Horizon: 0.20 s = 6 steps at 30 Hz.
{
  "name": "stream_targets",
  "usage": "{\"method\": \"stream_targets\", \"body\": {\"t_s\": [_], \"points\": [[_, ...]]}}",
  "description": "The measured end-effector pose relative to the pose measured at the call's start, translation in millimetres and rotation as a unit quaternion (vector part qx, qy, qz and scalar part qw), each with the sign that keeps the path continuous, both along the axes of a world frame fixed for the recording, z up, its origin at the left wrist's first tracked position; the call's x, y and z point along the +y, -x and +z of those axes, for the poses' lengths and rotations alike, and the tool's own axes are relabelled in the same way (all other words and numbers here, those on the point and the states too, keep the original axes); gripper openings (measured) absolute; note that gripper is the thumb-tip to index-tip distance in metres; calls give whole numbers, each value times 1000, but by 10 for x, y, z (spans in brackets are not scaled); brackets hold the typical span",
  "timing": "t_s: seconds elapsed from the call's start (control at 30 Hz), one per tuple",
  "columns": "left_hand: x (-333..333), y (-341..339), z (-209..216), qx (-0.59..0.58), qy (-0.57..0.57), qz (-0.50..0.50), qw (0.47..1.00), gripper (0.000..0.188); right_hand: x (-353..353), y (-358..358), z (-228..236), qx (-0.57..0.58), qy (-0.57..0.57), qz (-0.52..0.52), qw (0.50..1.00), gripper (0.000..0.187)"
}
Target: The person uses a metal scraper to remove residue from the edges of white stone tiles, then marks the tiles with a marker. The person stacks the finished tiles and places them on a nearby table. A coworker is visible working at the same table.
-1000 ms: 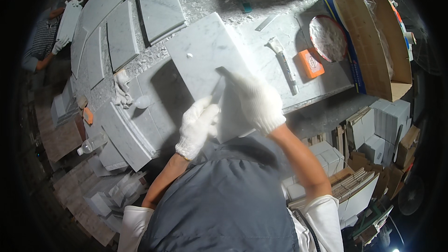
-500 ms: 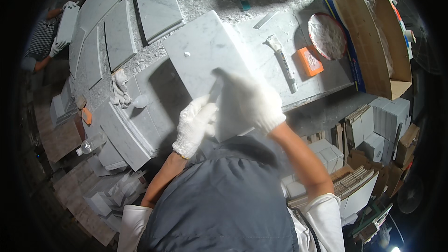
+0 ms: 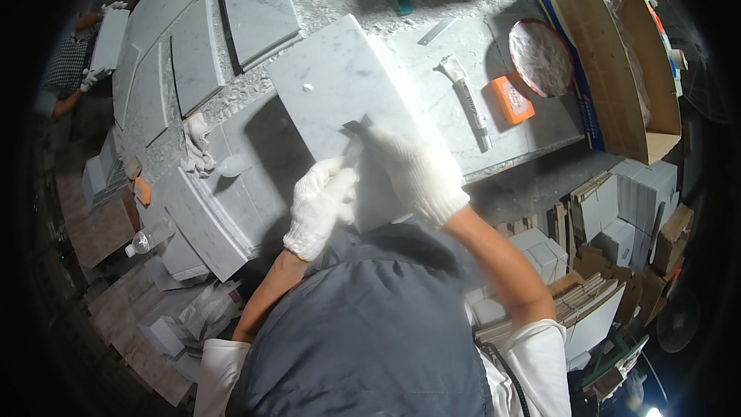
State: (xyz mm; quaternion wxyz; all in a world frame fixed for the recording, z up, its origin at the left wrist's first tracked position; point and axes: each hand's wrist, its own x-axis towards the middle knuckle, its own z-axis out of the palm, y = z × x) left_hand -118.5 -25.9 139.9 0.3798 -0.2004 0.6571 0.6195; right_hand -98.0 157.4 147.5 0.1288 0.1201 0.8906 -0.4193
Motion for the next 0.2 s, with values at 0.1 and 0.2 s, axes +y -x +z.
{"method": "stream_targets", "body": {"t_s": [0.1,0.2], "points": [[-10,-13,-14,5,7,-1,1000,31,0,28,-53,61,39,-23,997,35],[-23,-16,-36,0,-7,1,1000,32,21,19,-92,69,21,-19,997,36]]}}
